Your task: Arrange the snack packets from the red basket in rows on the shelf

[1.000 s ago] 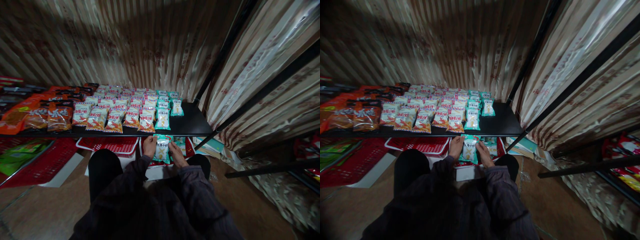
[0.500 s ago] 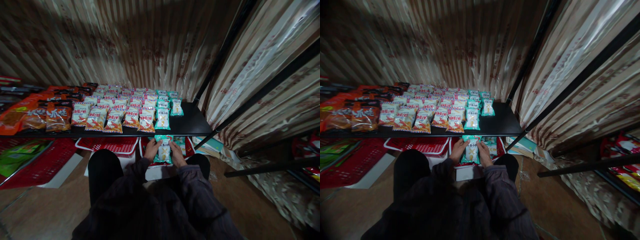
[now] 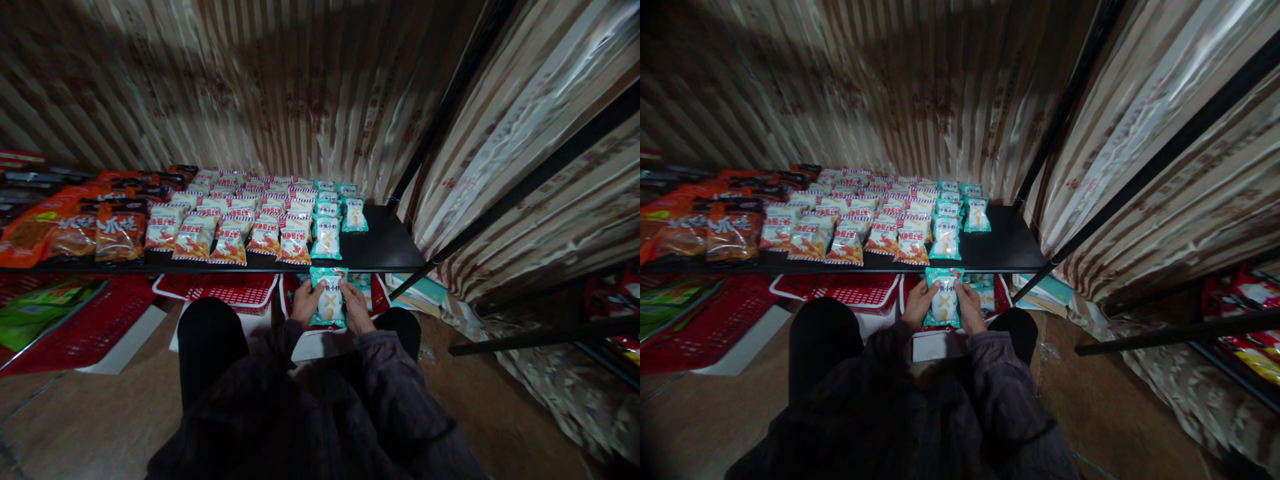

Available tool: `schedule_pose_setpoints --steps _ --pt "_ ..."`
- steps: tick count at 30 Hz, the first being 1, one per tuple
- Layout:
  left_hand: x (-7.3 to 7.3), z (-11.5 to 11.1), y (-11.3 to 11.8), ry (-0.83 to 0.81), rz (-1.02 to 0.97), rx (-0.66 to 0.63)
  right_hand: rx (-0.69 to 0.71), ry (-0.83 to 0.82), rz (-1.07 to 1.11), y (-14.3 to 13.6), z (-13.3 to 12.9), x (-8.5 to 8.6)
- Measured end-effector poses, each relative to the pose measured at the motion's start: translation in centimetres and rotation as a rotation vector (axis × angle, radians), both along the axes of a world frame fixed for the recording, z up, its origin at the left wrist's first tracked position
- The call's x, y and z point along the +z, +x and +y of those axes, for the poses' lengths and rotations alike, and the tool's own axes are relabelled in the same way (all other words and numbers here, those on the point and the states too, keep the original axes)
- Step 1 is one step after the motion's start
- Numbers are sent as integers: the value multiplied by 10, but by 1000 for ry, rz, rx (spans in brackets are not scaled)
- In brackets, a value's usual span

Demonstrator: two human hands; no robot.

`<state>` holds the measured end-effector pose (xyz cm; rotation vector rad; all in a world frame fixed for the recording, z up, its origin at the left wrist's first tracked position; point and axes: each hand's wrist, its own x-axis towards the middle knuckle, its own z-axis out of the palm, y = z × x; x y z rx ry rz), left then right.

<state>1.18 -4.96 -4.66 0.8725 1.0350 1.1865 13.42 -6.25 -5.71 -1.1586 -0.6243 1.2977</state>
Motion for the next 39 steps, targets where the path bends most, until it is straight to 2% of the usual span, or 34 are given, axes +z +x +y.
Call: schedule_pose_setpoints --steps 14,20,26,32,39 --pt "-3 6 -6 -15 63 39 -18 13 -83 5 5 8" --pt "9 0 -5 -4 20 -5 -125 -42 -101 5 11 11" --pt "24 -6 -10 -33 -19 -118 -216 -59 -77 4 14 17" --pt "26 -8 -11 -77 -83 -112 -158 -66 -78 5 11 27" --pt "33 5 -11 -23 -130 -7 60 -56 -39 8 -8 34"
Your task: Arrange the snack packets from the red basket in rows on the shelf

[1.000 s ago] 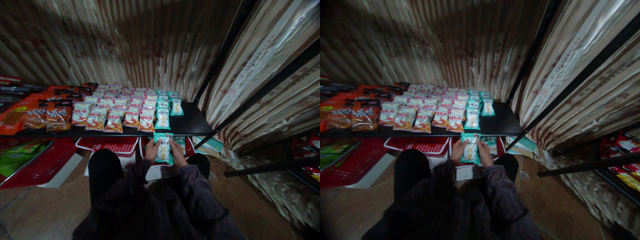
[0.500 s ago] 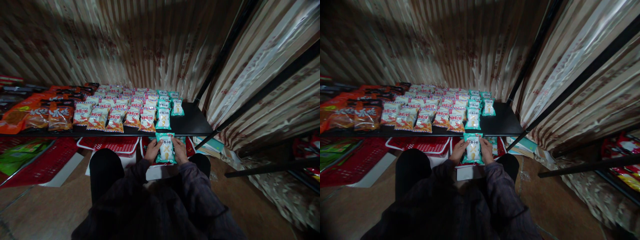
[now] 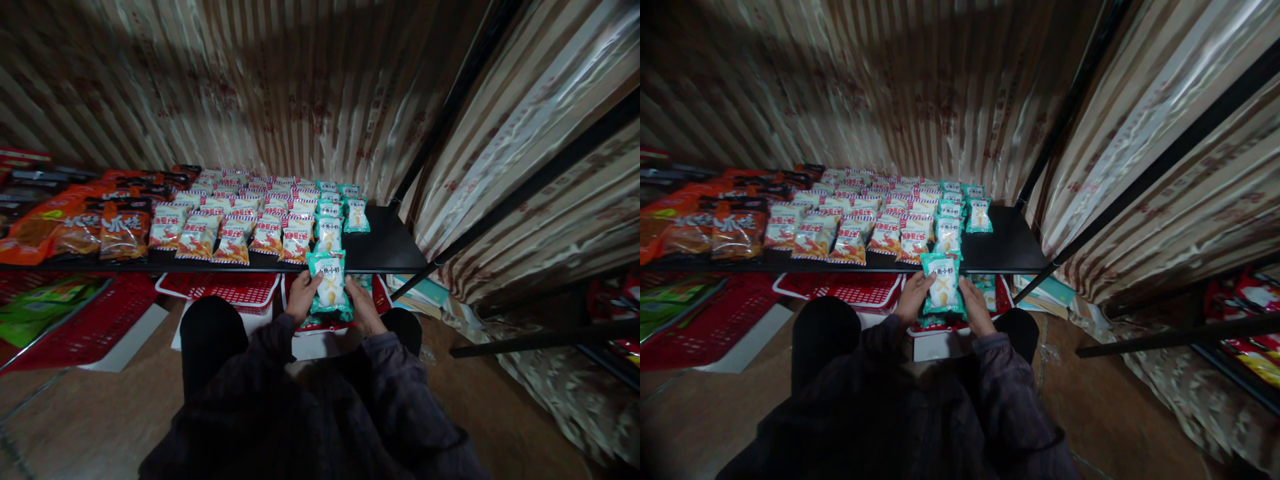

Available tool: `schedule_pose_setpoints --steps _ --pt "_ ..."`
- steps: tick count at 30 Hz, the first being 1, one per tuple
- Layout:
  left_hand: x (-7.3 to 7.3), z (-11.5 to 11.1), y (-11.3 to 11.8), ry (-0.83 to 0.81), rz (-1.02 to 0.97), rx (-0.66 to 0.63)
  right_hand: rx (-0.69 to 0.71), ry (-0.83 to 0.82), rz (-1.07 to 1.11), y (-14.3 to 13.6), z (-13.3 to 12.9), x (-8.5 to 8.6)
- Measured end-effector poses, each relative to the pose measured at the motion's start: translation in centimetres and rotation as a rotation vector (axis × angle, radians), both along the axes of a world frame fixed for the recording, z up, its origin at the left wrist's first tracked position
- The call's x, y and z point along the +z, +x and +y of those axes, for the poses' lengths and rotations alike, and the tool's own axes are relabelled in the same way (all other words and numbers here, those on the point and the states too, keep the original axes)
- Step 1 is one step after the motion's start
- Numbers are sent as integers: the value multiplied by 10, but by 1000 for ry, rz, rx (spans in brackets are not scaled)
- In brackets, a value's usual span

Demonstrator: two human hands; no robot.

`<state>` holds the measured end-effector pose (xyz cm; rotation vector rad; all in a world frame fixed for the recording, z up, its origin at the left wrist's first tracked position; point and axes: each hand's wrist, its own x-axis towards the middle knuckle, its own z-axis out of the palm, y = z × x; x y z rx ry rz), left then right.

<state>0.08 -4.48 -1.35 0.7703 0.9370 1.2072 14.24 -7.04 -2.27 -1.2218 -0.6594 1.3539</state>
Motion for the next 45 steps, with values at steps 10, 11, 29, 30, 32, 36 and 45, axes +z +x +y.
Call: schedule_pose_setpoints --steps 10,11,29,30,32,36,45 --pt "2 13 0 58 63 171 101 54 154 -4 -13 -6" --pt "1 14 0 53 66 178 110 66 158 -4 -13 -6" --pt "9 0 -5 -57 95 8 41 134 173 4 -10 -13" --pt "8 -1 -4 -61 79 -11 35 131 168 3 -10 -13" --pt "5 -3 -3 -59 56 -29 18 129 159 3 -9 -12" --pt "1 -5 2 -51 43 26 -13 128 153 0 -10 -13" --pt "-8 -11 13 -20 6 142 -31 130 130 -7 -15 -15"
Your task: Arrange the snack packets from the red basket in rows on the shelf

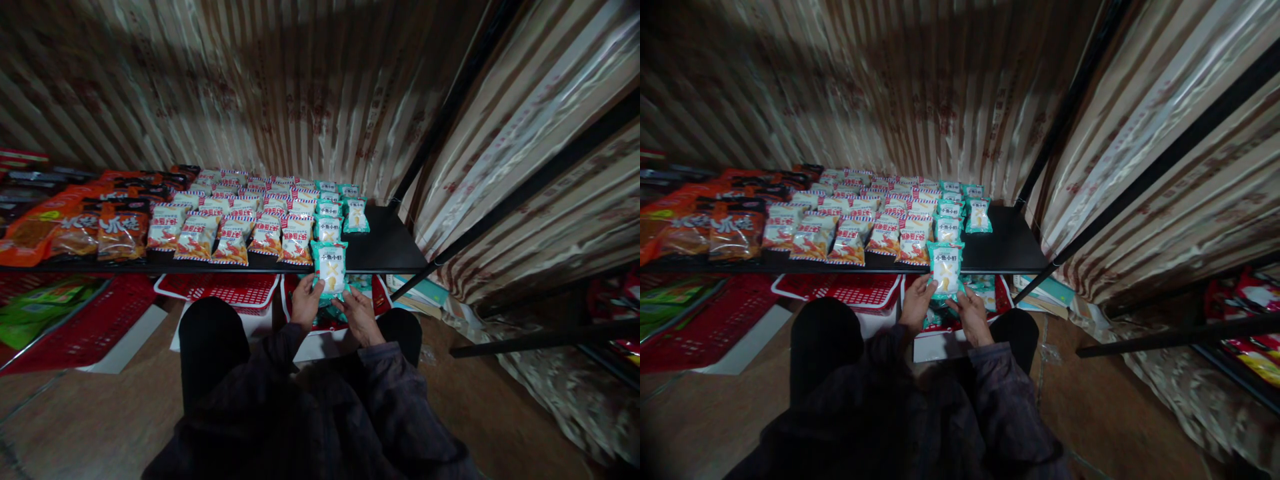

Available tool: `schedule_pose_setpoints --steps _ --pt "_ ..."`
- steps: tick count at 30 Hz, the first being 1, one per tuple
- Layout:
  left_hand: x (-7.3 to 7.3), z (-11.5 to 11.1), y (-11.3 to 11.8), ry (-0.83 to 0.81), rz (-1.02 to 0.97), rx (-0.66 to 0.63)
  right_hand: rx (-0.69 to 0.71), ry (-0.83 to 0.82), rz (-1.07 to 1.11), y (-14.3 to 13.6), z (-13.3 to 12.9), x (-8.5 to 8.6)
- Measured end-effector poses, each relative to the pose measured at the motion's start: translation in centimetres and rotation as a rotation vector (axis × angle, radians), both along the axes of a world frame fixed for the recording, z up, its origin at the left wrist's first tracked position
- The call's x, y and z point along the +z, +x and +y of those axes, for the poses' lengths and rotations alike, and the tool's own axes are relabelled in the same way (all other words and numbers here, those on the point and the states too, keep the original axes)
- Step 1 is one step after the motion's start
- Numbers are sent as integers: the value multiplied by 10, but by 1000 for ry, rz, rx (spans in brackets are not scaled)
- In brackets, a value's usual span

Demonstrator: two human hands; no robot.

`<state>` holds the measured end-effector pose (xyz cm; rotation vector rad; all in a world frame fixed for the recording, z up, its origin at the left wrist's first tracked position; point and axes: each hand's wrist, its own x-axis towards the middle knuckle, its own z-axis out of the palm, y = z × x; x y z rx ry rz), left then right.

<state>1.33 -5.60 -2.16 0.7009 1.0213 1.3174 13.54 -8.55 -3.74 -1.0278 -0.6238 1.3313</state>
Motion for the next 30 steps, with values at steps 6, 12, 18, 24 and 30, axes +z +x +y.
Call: schedule_pose_setpoints --steps 6,12,18,24,30 --pt "-2 -1 3 -17 -9 31 -76 -10 -11 -2 0 0" --pt "-7 2 1 -41 30 47 -108 42 -84 -9 -5 2" --pt "-15 1 -1 -2 118 66 -101 39 -207 -11 -11 5" --pt "-13 -2 -4 198 331 134 -108 24 -408 -11 -20 12" --pt "-13 0 -5 220 402 150 -165 219 -739 -14 -28 28"
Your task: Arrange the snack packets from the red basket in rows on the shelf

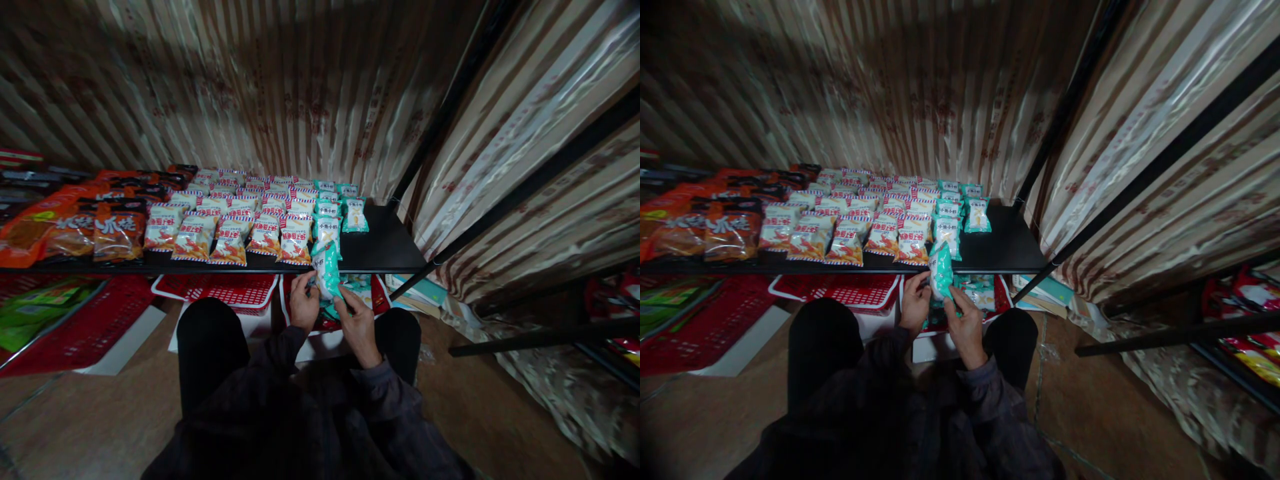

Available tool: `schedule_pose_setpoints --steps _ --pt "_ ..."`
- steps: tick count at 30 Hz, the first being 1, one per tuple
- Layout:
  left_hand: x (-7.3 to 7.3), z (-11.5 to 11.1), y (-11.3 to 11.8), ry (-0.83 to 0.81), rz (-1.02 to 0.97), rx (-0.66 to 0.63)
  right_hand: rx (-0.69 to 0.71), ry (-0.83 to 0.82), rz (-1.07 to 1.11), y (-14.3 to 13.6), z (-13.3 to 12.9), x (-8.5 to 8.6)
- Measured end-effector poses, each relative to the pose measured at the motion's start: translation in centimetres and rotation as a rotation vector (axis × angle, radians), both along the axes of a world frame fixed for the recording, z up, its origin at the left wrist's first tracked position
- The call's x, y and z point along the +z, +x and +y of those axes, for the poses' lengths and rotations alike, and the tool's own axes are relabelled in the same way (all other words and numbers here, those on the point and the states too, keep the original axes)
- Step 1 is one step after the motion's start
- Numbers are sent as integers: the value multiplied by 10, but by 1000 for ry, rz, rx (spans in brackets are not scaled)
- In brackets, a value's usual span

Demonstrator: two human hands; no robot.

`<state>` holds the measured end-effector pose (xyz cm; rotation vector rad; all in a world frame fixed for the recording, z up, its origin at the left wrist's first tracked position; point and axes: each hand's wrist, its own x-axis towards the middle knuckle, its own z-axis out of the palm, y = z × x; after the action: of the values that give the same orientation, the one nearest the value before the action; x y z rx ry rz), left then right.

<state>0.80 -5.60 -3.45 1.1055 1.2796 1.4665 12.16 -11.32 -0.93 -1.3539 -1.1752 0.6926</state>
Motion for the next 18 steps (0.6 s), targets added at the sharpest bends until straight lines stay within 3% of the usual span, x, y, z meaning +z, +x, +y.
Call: schedule_pose_setpoints --steps 9,13,18 --pt "11 -3 -1 -178 -303 -132 -6 208 -451 -3 -2 -1" --pt "18 -6 0 -166 -368 -175 21 322 -650 -8 -7 0" --pt "26 -9 0 -142 -456 -277 84 340 -757 -18 -14 2"
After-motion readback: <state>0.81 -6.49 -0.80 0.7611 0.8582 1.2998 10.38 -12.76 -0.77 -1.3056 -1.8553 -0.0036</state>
